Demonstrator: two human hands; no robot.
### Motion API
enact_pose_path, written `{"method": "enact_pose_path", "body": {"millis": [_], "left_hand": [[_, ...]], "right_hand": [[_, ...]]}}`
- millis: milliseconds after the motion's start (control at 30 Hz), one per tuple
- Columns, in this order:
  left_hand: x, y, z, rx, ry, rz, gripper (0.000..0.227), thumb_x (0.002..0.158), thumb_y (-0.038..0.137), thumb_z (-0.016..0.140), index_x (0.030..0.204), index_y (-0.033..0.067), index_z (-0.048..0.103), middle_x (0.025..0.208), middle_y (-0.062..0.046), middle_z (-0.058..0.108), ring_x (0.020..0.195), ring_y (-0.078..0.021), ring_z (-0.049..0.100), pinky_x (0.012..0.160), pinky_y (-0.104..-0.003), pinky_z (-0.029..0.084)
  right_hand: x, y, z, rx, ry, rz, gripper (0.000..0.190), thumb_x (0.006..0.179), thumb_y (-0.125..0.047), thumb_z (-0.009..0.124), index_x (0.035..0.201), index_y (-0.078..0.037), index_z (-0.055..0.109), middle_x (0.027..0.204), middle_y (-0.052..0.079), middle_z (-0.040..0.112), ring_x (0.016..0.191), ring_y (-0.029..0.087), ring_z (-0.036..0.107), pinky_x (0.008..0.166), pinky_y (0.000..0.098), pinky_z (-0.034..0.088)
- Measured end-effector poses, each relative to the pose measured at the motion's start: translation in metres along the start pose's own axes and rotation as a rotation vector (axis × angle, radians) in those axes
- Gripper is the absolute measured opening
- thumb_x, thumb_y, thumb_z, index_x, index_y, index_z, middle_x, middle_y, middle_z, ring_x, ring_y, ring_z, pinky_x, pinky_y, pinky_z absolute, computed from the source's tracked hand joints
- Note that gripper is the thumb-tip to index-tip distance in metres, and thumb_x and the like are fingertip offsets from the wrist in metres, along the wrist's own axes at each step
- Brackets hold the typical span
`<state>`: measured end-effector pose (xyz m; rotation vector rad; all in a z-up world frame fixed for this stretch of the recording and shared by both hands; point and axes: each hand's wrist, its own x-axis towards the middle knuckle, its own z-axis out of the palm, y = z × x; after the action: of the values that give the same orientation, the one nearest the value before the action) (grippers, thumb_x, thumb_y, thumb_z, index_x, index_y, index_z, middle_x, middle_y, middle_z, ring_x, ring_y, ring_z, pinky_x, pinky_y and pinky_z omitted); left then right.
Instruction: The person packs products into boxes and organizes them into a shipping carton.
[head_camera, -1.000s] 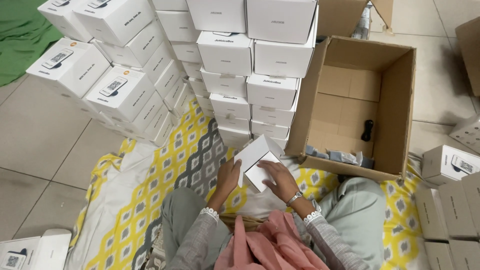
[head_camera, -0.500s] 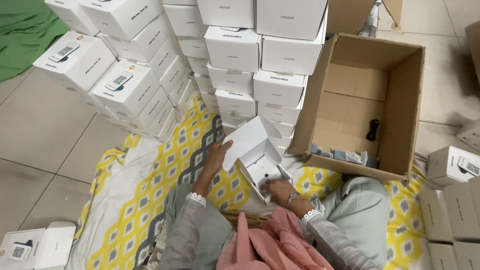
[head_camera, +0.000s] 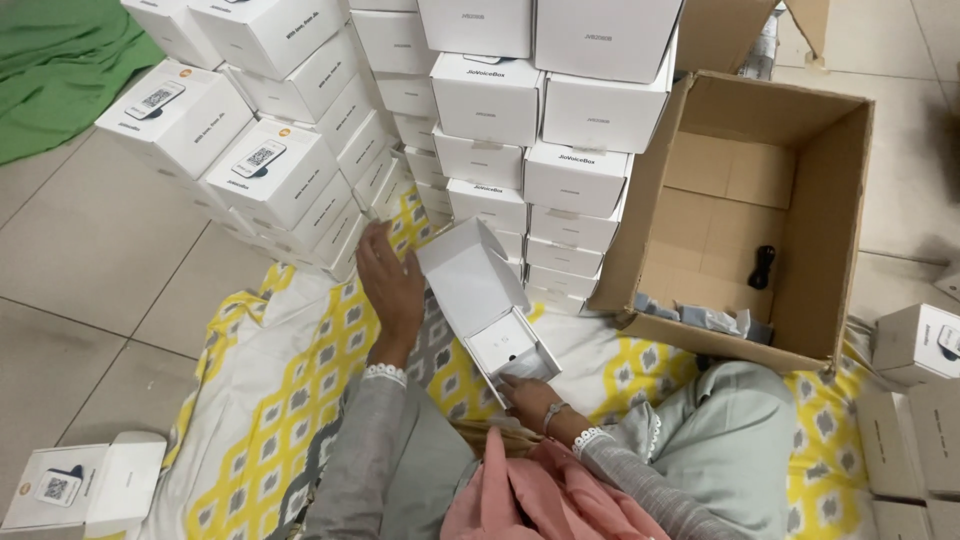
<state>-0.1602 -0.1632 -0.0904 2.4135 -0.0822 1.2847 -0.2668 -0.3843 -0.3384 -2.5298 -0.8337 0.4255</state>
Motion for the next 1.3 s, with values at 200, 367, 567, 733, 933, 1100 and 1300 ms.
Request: {"method": "enact_pose_path", "body": {"millis": [200, 367, 567, 733, 933, 1100, 1300], "left_hand": [[-0.097, 0.047, 0.019, -0.401, -0.527, 0.340, 0.022, 0.091, 0.000, 0.063, 0.113, 0.0001, 0.065, 0.111, -0.014, 0.069, 0.099, -0.0301, 0.066, 0.088, -0.040, 0.054], [-0.188, 0.015, 0.079, -0.196, -0.956, 0.225, 0.014, 0.088, 0.005, 0.066, 0.103, 0.0028, 0.066, 0.096, -0.016, 0.068, 0.095, -0.0345, 0.066, 0.084, -0.046, 0.053], [-0.231, -0.012, 0.123, 0.152, -0.858, 0.255, 0.043, 0.068, -0.002, 0.068, 0.110, -0.0021, 0.063, 0.107, -0.028, 0.063, 0.104, -0.0429, 0.061, 0.092, -0.049, 0.047], [-0.217, -0.005, 0.114, 0.082, -0.942, 0.163, 0.046, 0.070, -0.008, 0.065, 0.116, -0.0053, 0.060, 0.113, -0.027, 0.063, 0.111, -0.0422, 0.058, 0.095, -0.049, 0.046], [-0.241, -0.024, 0.133, 0.064, -1.000, 0.148, 0.064, 0.073, -0.006, 0.064, 0.135, -0.0131, 0.052, 0.099, -0.023, 0.072, 0.101, -0.0398, 0.065, 0.099, -0.049, 0.043], [-0.211, -0.006, 0.119, 0.196, -1.249, 0.056, 0.104, 0.060, 0.023, 0.096, 0.140, -0.0144, 0.042, 0.095, -0.021, 0.074, 0.096, -0.0362, 0.070, 0.095, -0.044, 0.044], [-0.172, 0.028, 0.078, 0.136, -1.172, -0.036, 0.090, 0.044, 0.025, 0.103, 0.115, -0.0012, 0.055, 0.111, -0.020, 0.070, 0.116, -0.0356, 0.059, 0.104, -0.043, 0.036]], "right_hand": [[0.009, -0.008, 0.002, 0.036, -0.004, 0.000, 0.054, 0.086, -0.024, 0.073, 0.135, -0.007, 0.059, 0.147, 0.014, 0.053, 0.114, 0.038, 0.063, 0.096, 0.0460, 0.052], [-0.008, -0.004, -0.021, -0.001, 0.010, -0.034, 0.048, 0.090, -0.032, 0.070, 0.132, -0.010, 0.062, 0.135, 0.013, 0.060, 0.121, 0.035, 0.057, 0.106, 0.0473, 0.039], [-0.019, 0.036, -0.010, -0.110, 0.104, -0.043, 0.034, 0.095, -0.034, 0.064, 0.119, -0.010, 0.070, 0.125, 0.008, 0.067, 0.125, 0.028, 0.057, 0.117, 0.0449, 0.033], [-0.024, 0.024, -0.015, -0.141, 0.154, -0.088, 0.039, 0.092, -0.039, 0.068, 0.116, -0.009, 0.071, 0.127, 0.010, 0.066, 0.122, 0.029, 0.057, 0.115, 0.0464, 0.032], [-0.016, 0.021, -0.010, -0.180, 0.080, 0.016, 0.045, 0.092, -0.044, 0.066, 0.124, -0.012, 0.068, 0.134, 0.006, 0.064, 0.119, 0.028, 0.057, 0.110, 0.0418, 0.036], [-0.015, 0.020, -0.011, -0.154, 0.005, 0.066, 0.041, 0.093, -0.039, 0.065, 0.126, -0.016, 0.068, 0.143, 0.005, 0.058, 0.121, 0.027, 0.055, 0.110, 0.0415, 0.035], [-0.015, 0.025, -0.005, -0.226, 0.037, 0.020, 0.037, 0.090, -0.031, 0.068, 0.123, -0.016, 0.068, 0.139, 0.003, 0.060, 0.120, 0.025, 0.055, 0.114, 0.0411, 0.033]]}}
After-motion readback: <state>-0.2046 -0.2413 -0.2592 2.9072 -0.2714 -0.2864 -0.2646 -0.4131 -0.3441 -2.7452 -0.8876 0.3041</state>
